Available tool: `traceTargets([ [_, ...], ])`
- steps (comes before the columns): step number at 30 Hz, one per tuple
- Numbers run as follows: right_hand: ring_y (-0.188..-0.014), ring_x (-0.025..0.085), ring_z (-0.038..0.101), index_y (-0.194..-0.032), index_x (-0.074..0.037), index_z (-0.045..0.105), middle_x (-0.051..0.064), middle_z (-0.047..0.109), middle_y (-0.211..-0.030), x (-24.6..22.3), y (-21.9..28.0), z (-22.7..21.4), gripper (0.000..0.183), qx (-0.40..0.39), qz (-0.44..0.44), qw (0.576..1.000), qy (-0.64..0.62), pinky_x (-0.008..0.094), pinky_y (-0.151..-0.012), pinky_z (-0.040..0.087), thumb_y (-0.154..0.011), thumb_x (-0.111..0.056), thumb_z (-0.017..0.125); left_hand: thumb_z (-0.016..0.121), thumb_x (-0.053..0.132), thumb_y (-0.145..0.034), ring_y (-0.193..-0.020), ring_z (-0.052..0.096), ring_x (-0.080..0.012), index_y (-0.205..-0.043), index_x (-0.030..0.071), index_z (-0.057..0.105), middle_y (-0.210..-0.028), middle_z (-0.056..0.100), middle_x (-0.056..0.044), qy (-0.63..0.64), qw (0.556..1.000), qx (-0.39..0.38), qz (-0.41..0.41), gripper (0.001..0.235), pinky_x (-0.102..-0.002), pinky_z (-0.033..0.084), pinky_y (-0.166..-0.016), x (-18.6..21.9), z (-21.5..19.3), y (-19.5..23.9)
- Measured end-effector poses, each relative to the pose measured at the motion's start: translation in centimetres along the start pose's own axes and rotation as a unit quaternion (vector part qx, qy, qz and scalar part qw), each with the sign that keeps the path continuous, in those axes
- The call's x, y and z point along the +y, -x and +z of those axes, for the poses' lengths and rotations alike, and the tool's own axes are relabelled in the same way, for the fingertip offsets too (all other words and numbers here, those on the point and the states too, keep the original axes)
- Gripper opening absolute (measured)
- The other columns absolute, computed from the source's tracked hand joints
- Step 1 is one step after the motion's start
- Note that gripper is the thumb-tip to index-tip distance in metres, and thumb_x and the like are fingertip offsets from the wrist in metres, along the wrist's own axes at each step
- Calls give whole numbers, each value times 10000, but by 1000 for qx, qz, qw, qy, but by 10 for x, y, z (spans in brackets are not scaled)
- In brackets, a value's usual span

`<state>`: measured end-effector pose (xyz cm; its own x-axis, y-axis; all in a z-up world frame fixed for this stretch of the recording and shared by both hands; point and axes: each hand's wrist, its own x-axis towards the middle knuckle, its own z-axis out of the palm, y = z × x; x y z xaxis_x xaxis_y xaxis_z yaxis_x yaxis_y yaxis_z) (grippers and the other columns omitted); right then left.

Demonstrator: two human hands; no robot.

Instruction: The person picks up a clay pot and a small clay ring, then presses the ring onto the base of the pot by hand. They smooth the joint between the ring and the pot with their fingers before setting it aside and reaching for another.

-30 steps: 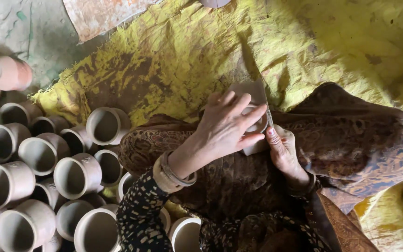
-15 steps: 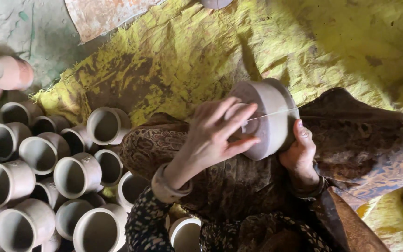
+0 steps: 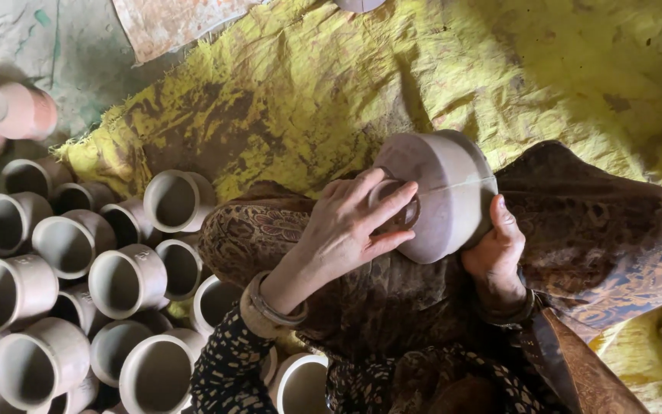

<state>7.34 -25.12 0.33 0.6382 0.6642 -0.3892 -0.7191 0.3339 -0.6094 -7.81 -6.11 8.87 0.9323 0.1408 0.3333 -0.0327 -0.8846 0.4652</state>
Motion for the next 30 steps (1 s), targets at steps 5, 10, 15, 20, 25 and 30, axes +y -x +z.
traceTargets([
  [5, -1220, 331, 635, -1385, 69, 563, 185, 661, -1316, 19, -5, -33, 602, -22, -33, 999, -9, 502, -1105, 461, -1030, -415, 603, 802, 538, -891, -1142, 608, -280, -1425, 175, 574, -1304, 551, -95, -11, 1000, -5, -12, 685, -489, 478, -1020, -2, -15, 2],
  [10, -1224, 332, 633, -1375, 81, 564, 204, 661, -1319, 27, -6, -40, 570, -45, -43, 998, -7, 484, -1116, 460, -1060, -391, 615, 774, 567, -921, -1159, 584, -288, -1474, 186, 547, -1315, 535, -93, -49, 997, 50, 25, 709, -508, 459, -1041, 10, -11, -17],
  [15, -1234, 324, 631, -1372, 53, 570, 182, 647, -1331, 21, -6, -24, 572, -33, -29, 999, -23, 477, -1117, 469, -1023, -400, 594, 766, 549, -929, -1093, 567, -264, -1489, 240, 543, -1283, 543, -90, -86, 995, 47, 34, 677, -519, 456, -1017, 0, -2, -8],
  [20, -1233, 341, 647, -1257, 51, 657, 199, 665, -1308, 40, -13, -68, 414, -154, -79, 983, -58, 495, -1082, 524, -1045, -300, 712, 739, 465, -1000, -1017, 620, -192, -1475, 172, 554, -1127, 642, -14, 115, 990, 77, -34, 588, -375, 535, -905, -48, 16, 29],
  [25, -962, 207, 611, -1058, 2, 660, 111, 647, -1075, 119, -31, -216, 184, -203, -133, 970, -17, 361, -861, 487, -1058, -180, 688, 611, 479, -1016, -1086, 616, -306, -1337, 46, 481, -1187, 634, -168, 594, 699, 284, -279, 555, -472, 510, -881, -81, 94, 42],
  [30, -711, 143, 534, -888, -126, 537, -6, 562, -811, 37, -3, -74, 188, -294, -327, 866, 239, 301, -641, 435, -984, -147, 697, 538, 470, -1076, -1364, 580, -345, -1293, 0, 439, -1320, 556, -199, 613, 656, 370, -238, 527, -541, 511, -1117, -85, 81, 18],
])
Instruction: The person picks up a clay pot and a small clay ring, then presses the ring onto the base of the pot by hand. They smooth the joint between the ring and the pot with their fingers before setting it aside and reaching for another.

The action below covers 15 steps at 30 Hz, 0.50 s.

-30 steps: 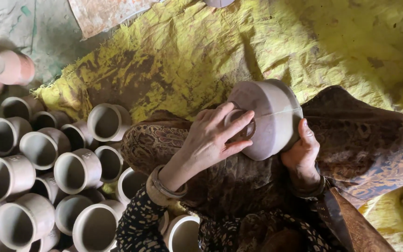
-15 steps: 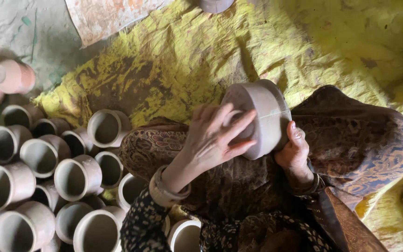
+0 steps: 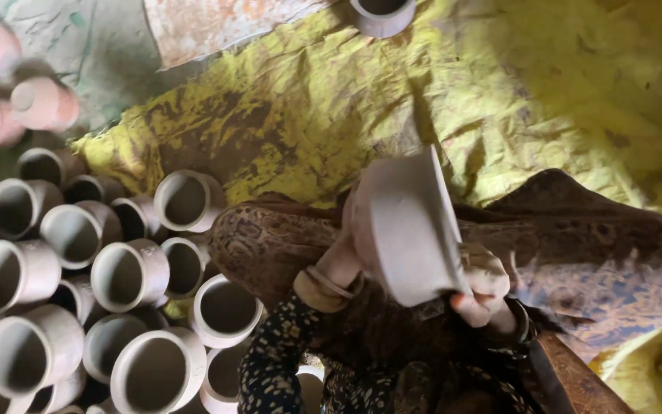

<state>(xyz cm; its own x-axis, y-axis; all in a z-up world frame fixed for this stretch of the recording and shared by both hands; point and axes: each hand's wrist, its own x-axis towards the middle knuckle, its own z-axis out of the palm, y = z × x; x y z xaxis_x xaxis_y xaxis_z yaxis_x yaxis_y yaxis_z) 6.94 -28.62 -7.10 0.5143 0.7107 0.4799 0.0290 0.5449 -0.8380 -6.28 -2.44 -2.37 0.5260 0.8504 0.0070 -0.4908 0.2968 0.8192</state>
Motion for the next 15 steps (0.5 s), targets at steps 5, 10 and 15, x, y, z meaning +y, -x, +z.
traceTargets([
  [5, -644, 162, 594, -861, -47, 652, 66, 630, -780, -27, -29, 19, 212, -125, 8, 979, 163, 300, -575, 498, -926, -249, 653, 579, 405, -1111, -1419, 455, -290, -1514, 122, 333, -1487, 408, -216, -312, 884, -1, 348, 551, -458, 534, -1102, 30, 23, -9],
  [10, -801, 246, 604, -1027, 1, 724, 129, 672, -943, -4, 10, 4, 290, 25, 233, 972, 12, 387, -734, 500, -983, -286, 723, 528, 363, -1143, -1420, 452, -216, -1623, 157, 329, -1559, 387, -150, -371, 853, 15, 365, 559, -386, 517, -1147, 34, 37, 8],
  [15, -1332, 358, 589, -1422, 33, 571, 197, 602, -1445, -35, -59, 42, 608, 136, 249, 917, -280, 535, -1152, 461, -999, -380, 713, 590, 289, -1060, -1107, 503, -194, -1603, 92, 330, -1254, 524, -112, -170, 980, 40, 93, 633, -352, 447, -978, 40, 42, 24],
])
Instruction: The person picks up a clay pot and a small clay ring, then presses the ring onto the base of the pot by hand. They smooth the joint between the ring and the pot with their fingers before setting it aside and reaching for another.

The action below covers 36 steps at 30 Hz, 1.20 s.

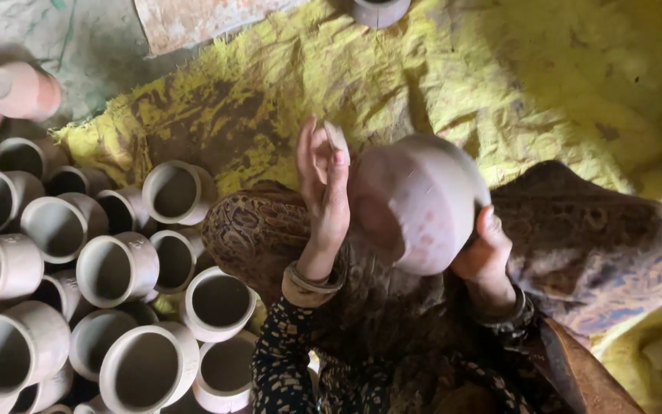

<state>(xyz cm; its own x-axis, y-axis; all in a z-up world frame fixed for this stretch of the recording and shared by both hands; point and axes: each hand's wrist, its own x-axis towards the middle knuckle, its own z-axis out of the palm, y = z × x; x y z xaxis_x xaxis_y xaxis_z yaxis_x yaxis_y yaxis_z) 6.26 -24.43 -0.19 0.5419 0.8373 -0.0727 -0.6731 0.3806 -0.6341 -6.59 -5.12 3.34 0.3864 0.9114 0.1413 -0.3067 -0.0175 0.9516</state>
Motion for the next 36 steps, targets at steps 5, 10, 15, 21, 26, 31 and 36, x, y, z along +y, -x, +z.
traceTargets([
  [5, -1428, 378, 454, -1616, -39, 275, 183, 420, -1579, -14, -13, 17, 848, 44, 8, 999, 1, 573, -1207, 358, -1002, -563, 536, 624, 313, -1074, -1225, 645, -202, -1571, 81, 396, -1353, 623, -89, -107, 974, -118, 164, 594, -385, 563, -1097, 4, -5, 4],
  [10, -1433, 359, 465, -1620, -34, 302, 172, 436, -1591, -15, -4, -1, 844, 71, 36, 997, -10, 542, -1205, 363, -1004, -572, 511, 693, 277, -1015, -1027, 653, -197, -1446, 50, 552, -1215, 658, -103, -215, 959, -89, 163, 507, -348, 584, -872, 10, -8, 15],
  [15, -1435, 357, 466, -1635, -23, 321, 177, 445, -1592, -9, 2, -8, 843, -5, 10, 1000, 15, 542, -1201, 372, -1022, -556, 545, 785, 282, -947, -946, 685, -176, -1331, 33, 604, -1193, 650, -122, -283, 950, -74, 108, 492, -331, 569, -796, 28, 8, 16],
  [21, -1478, 344, 439, -1625, -42, 329, 152, 424, -1622, -18, -3, 6, 834, 30, -14, 999, 43, 538, -1241, 343, -1022, -578, 543, 699, 296, -973, -903, 686, -141, -1331, 43, 582, -1159, 635, -79, -203, 976, -30, 78, 454, -273, 574, -749, 7, 5, 15],
  [26, -1506, 350, 422, -1664, -10, 304, 171, 399, -1653, -24, -7, -15, 895, 45, -9, 998, 36, 547, -1258, 337, -1038, -610, 526, 623, 354, -1212, -847, 375, -219, -1048, -106, 495, -957, 362, -111, 108, 988, 90, -62, 505, -339, 330, -743, -162, -28, 36],
  [31, -1441, 377, 448, -1667, 10, 251, 215, 384, -1624, -25, 0, 5, 1016, -8, -16, 995, 96, 561, -1172, 371, -964, -633, 606, 496, 680, -955, -1201, 581, -286, -1259, 118, 589, -1243, 624, -116, 314, 911, 70, -257, 646, -500, 490, -1003, -69, 0, 32],
  [36, -1444, 363, 476, -1677, 23, 262, 226, 400, -1624, -21, 4, 3, 1053, -26, -35, 991, 130, 521, -1191, 397, -938, -597, 684, 393, 810, -885, -1260, 549, -362, -1275, 97, 615, -1277, 634, -164, 326, 879, 84, -337, 843, -585, 413, -1071, -73, -5, 29],
])
